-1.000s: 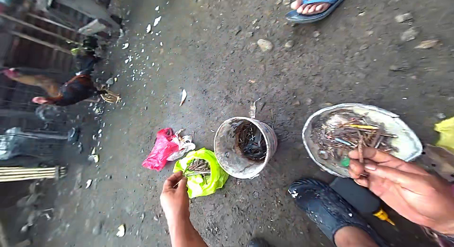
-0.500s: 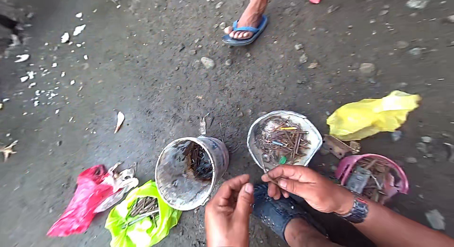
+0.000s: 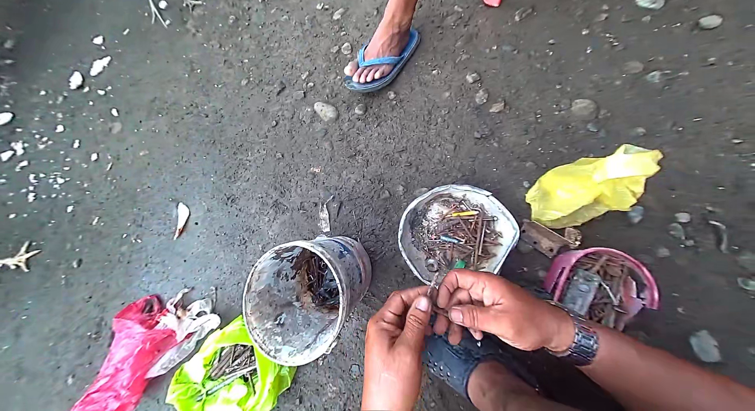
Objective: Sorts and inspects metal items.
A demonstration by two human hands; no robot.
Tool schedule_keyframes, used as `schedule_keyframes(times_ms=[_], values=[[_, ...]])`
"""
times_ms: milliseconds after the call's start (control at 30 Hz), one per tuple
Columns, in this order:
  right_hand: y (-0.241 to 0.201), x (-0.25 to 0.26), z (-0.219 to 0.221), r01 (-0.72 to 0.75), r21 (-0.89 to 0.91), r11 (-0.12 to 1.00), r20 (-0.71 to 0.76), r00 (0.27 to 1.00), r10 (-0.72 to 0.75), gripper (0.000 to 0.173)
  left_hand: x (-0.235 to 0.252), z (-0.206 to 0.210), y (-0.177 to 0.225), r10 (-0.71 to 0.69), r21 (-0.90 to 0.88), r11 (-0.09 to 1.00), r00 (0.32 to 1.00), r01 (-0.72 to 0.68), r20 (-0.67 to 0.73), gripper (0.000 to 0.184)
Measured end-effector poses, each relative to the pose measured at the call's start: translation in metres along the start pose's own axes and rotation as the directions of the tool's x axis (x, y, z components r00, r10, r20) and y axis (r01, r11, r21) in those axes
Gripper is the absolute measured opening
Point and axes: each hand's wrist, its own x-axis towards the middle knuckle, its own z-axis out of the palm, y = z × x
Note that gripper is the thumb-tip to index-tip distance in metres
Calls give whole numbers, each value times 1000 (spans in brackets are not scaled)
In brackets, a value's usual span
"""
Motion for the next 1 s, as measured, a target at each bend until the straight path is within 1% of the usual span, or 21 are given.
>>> schedule_keyframes(times_ms=[67,100,167,233,267,300,333,367,400,433,467,500,600,667,700,767,833,900,933,967,1000], values=[[-1,0,3,16,13,1000,9,1000,-16,18,-5,0,5,26,10,1000,1000,-26,15,16],[-1,0,3,28,7,1000,11,1000,-29,21,-11,-3,10,58,70,996,998,-57,-1,13],[-1,-4,-3,57,-59,997,8,998,-57,25,-24,-22,20,187,199,965,980,-170,-66,11],[-2,-11,-15,44,-273,961,-84,994,-70,25,-32,-58,28,314,246,929,940,-275,-136,14],[-3,-15,-23,-2,-404,915,-163,984,-70,24,-35,-78,33,348,259,919,920,-296,-182,16],[-2,-19,-33,-71,-516,854,-254,965,-73,23,-36,-96,38,363,283,914,898,-291,-249,18],[-2,-22,-44,-154,-604,782,-346,935,-83,21,-34,-110,42,368,340,905,871,-255,-326,17],[-2,-23,-54,-232,-669,706,-429,896,-112,17,-31,-122,44,347,420,891,853,-172,-389,13],[-2,-24,-64,-288,-715,637,-490,856,-164,14,-28,-133,43,311,485,871,848,-74,-429,14],[-3,-23,-74,-323,-753,573,-522,824,-221,14,-26,-142,41,285,532,847,852,-10,-438,21],[-4,-21,-83,-344,-784,516,-530,804,-270,15,-23,-148,39,278,557,830,857,13,-434,27],[-4,-17,-90,-354,-816,458,-519,796,-310,17,-22,-150,37,290,570,822,854,9,-432,29],[-4,5,-101,-324,-902,285,-417,827,-377,25,-23,-136,36,358,542,835,844,-98,-400,23],[-4,28,-101,-298,-936,190,-348,866,-358,29,-22,-115,37,420,512,832,845,-214,-330,17],[-3,40,-101,-307,-940,148,-339,885,-318,30,-21,-103,37,442,491,829,851,-267,-283,15],[-2,62,-100,-368,-928,66,-373,915,-150,30,-18,-77,38,443,440,839,872,-320,-209,14],[3,80,-96,-419,-908,3,-418,908,-29,27,-16,-57,37,420,410,853,891,-323,-170,15],[7,88,-90,-454,-891,-24,-454,891,0,21,-15,-43,35,401,393,864,902,-314,-160,16],[7,87,-89,-456,-890,-15,-456,890,-13,19,-15,-38,33,391,386,870,907,-307,-159,16],[9,84,-89,-441,-897,22,-441,895,-61,17,-15,-35,31,377,375,878,913,-298,-156,16],[10,79,-89,-409,-907,101,-420,894,-153,15,-15,-32,29,364,354,889,918,-291,-158,15]])
